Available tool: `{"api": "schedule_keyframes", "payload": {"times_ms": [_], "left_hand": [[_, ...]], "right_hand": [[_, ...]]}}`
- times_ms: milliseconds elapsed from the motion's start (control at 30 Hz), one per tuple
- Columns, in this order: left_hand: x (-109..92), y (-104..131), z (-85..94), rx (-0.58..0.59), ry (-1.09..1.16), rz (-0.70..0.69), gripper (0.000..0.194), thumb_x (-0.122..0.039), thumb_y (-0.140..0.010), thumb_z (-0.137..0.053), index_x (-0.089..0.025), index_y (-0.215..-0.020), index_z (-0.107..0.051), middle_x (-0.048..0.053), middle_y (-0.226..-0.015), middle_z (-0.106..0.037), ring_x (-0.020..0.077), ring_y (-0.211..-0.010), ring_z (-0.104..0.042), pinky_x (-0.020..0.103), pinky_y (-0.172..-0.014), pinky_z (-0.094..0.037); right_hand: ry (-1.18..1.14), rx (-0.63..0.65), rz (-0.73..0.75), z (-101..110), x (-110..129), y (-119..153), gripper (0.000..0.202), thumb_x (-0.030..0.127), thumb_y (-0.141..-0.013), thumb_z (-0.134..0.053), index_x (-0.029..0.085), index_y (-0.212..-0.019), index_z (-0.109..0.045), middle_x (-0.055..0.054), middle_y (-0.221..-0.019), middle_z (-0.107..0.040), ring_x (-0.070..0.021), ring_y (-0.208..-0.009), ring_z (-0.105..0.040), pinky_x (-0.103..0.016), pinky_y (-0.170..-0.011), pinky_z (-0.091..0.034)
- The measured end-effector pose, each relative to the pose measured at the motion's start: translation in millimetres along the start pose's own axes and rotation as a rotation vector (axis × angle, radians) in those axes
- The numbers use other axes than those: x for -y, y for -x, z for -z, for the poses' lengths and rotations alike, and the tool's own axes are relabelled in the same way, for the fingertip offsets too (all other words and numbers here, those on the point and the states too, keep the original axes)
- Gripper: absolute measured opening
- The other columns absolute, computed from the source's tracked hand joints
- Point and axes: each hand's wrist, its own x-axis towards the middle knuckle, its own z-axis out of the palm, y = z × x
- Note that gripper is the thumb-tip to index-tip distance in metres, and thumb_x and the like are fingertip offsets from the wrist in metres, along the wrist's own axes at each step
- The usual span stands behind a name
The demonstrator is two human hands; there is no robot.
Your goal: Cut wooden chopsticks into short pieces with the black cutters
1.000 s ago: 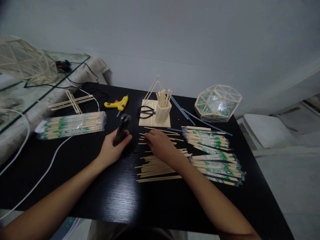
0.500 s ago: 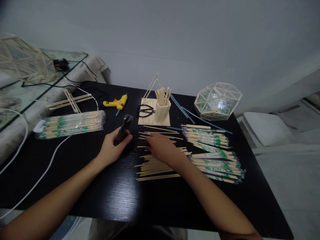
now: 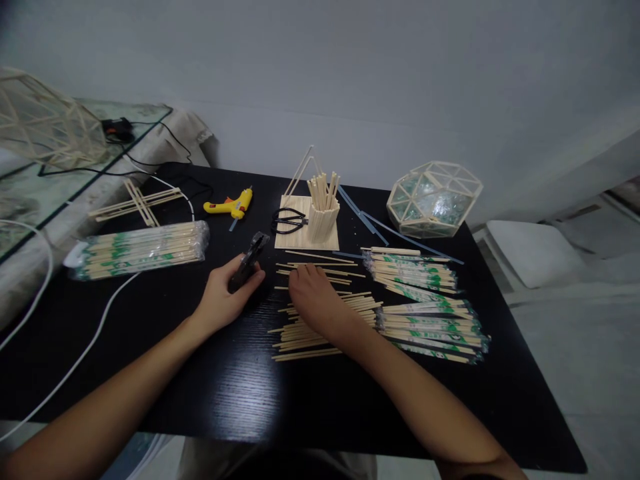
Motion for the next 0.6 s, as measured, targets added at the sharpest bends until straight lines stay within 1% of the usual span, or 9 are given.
{"api": "schedule_keyframes", "payload": {"times_ms": [67,100,167,233,300,367,433,600], "left_hand": [[-2,0,0.1,-0.008,0.014,0.006,0.022,-0.038,-0.093,-0.063,-0.018,-0.085,-0.063,-0.003,-0.073,-0.055,0.0122,-0.066,-0.047,0.025,-0.064,-0.038],[-3,0,0.0,-0.013,0.025,0.009,0.022,-0.039,-0.094,-0.063,-0.018,-0.085,-0.064,-0.003,-0.073,-0.055,0.0122,-0.066,-0.047,0.025,-0.064,-0.037],[-5,-1,-0.4,-0.032,0.074,0.023,0.024,-0.040,-0.094,-0.064,-0.017,-0.088,-0.066,-0.002,-0.075,-0.057,0.0126,-0.069,-0.048,0.026,-0.066,-0.038],[-7,-2,-1.0,-0.042,0.205,0.072,0.026,-0.043,-0.093,-0.067,-0.017,-0.091,-0.069,-0.002,-0.075,-0.058,0.0130,-0.070,-0.050,0.026,-0.066,-0.039],[-9,-3,-1.3,-0.002,0.444,0.154,0.030,-0.046,-0.092,-0.069,-0.016,-0.090,-0.070,-0.002,-0.068,-0.054,0.0124,-0.064,-0.048,0.027,-0.063,-0.038],[-11,-3,-1.0,0.067,0.698,0.231,0.032,-0.046,-0.092,-0.070,-0.015,-0.087,-0.070,-0.004,-0.060,-0.046,0.0110,-0.057,-0.044,0.027,-0.058,-0.036],[-14,-3,-0.3,0.110,0.860,0.268,0.030,-0.043,-0.091,-0.072,-0.014,-0.086,-0.070,-0.004,-0.058,-0.044,0.0102,-0.055,-0.044,0.026,-0.055,-0.035],[-23,-3,0.0,0.105,0.976,0.319,0.026,-0.038,-0.087,-0.077,-0.013,-0.086,-0.070,-0.004,-0.056,-0.045,0.0098,-0.053,-0.045,0.025,-0.054,-0.036]], "right_hand": [[-0.042,-0.049,-0.005,6,-1,1,0.024,0.000,-0.098,-0.041,0.010,-0.102,-0.063,-0.020,-0.106,-0.066,-0.0313,-0.097,-0.059,-0.043,-0.091,-0.045],[-0.106,-0.078,-0.015,10,-3,1,0.024,0.000,-0.099,-0.041,0.012,-0.101,-0.062,-0.019,-0.104,-0.066,-0.0298,-0.096,-0.059,-0.042,-0.091,-0.045],[-0.314,-0.133,-0.056,18,-5,2,0.019,0.004,-0.102,-0.043,0.015,-0.100,-0.058,-0.014,-0.099,-0.066,-0.0252,-0.089,-0.060,-0.037,-0.086,-0.045],[-0.542,-0.175,-0.101,25,-6,3,0.012,0.011,-0.105,-0.045,0.018,-0.099,-0.053,-0.009,-0.094,-0.066,-0.0208,-0.081,-0.060,-0.032,-0.078,-0.044],[-0.685,-0.215,-0.118,29,-5,3,0.009,0.014,-0.105,-0.046,0.020,-0.099,-0.050,-0.006,-0.092,-0.065,-0.0187,-0.078,-0.059,-0.031,-0.074,-0.042],[-0.755,-0.249,-0.106,30,-2,4,0.009,0.015,-0.104,-0.047,0.020,-0.098,-0.049,-0.006,-0.092,-0.065,-0.0180,-0.077,-0.058,-0.030,-0.073,-0.041],[-0.810,-0.273,-0.084,30,1,5,0.007,0.016,-0.104,-0.047,0.020,-0.099,-0.049,-0.005,-0.091,-0.065,-0.0175,-0.076,-0.058,-0.030,-0.073,-0.041],[-0.893,-0.322,-0.021,29,4,6,0.005,0.018,-0.103,-0.051,0.020,-0.099,-0.053,-0.002,-0.088,-0.064,-0.0160,-0.075,-0.058,-0.028,-0.072,-0.042]]}}
